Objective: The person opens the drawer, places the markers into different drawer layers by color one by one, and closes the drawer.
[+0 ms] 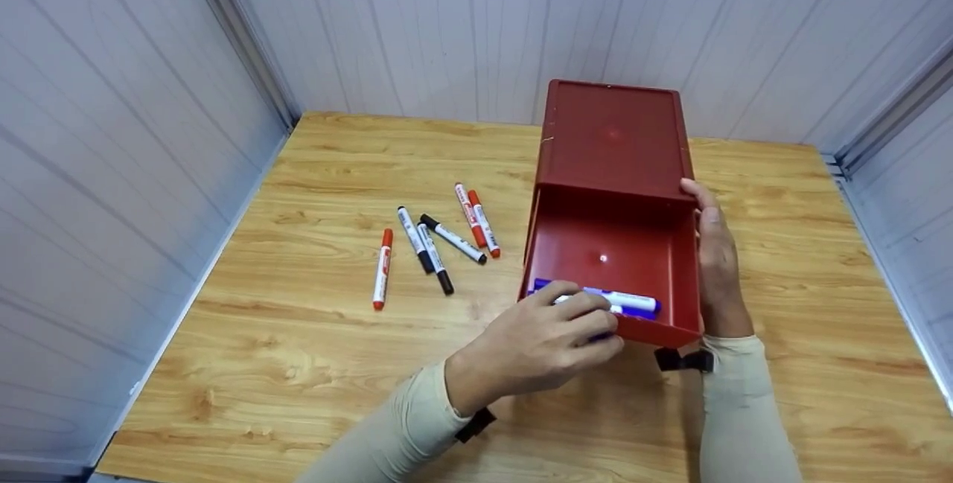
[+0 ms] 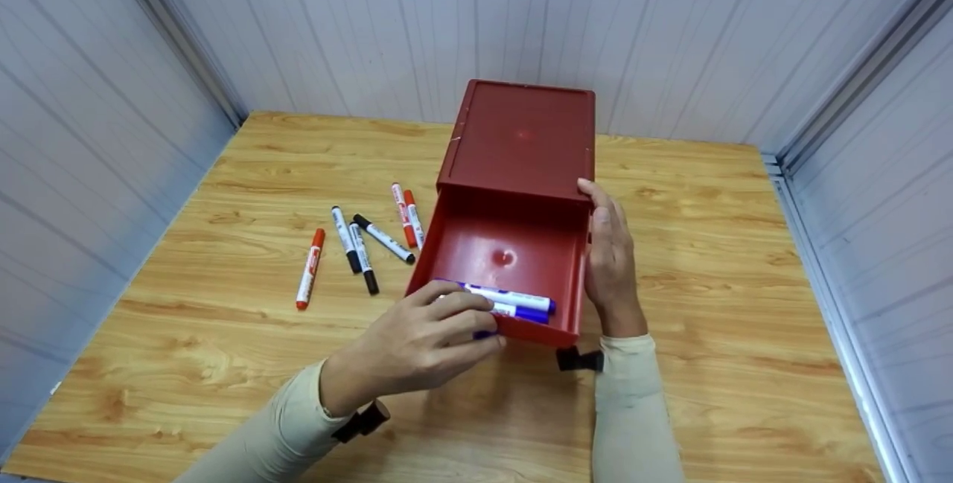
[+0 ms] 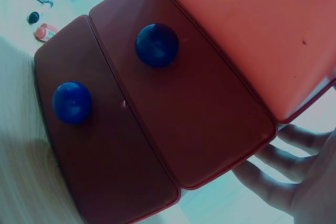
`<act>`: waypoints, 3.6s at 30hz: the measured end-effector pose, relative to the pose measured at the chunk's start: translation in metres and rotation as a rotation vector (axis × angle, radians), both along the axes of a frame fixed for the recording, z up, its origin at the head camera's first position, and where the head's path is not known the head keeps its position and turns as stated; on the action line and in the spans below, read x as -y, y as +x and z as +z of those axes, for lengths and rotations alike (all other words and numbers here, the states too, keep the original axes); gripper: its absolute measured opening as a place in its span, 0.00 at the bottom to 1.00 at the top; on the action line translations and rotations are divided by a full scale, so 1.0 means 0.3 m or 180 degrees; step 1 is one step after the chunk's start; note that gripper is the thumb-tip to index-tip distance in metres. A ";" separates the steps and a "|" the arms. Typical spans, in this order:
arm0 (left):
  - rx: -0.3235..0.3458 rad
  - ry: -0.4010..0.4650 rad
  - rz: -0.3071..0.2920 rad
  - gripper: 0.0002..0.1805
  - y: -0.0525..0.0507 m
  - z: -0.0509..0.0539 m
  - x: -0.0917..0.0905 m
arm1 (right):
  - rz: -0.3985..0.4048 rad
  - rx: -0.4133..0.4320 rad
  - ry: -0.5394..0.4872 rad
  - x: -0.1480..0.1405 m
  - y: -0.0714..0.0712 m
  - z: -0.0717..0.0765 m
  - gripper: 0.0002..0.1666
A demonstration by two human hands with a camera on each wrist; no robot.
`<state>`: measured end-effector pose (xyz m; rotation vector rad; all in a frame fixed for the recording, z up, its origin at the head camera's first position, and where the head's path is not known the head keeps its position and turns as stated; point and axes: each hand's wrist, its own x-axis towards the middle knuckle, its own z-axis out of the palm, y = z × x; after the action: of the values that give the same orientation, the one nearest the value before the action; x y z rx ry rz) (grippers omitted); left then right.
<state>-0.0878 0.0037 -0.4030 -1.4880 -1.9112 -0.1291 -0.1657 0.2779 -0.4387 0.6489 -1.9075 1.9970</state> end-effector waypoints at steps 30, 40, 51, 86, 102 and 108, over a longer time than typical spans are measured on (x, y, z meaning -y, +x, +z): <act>0.0277 0.0579 0.0390 0.14 -0.078 -0.014 -0.031 | 0.0039 0.0071 -0.0118 0.011 -0.003 -0.005 0.29; 0.0148 0.0843 0.0345 0.14 -0.132 -0.028 -0.048 | -0.0096 0.0063 -0.0036 0.015 -0.007 -0.007 0.29; 0.0299 0.0903 0.0457 0.13 -0.178 -0.030 -0.072 | -0.0303 0.0120 0.0164 0.013 -0.004 0.002 0.28; 0.0400 0.1363 0.0810 0.11 -0.283 -0.079 -0.107 | -0.0776 0.0105 0.0603 0.012 -0.004 0.009 0.27; 0.0478 0.1390 0.1083 0.13 -0.275 -0.078 -0.116 | -0.0651 -0.0084 0.0519 0.022 -0.016 0.023 0.26; 0.0615 0.1378 0.1109 0.15 -0.279 -0.077 -0.117 | -0.0754 0.0071 0.0573 0.019 -0.024 0.025 0.27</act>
<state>-0.1716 0.0386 -0.4261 -0.8707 -2.0974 -0.5061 -0.1729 0.2723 -0.4311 0.4210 -2.0858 1.7096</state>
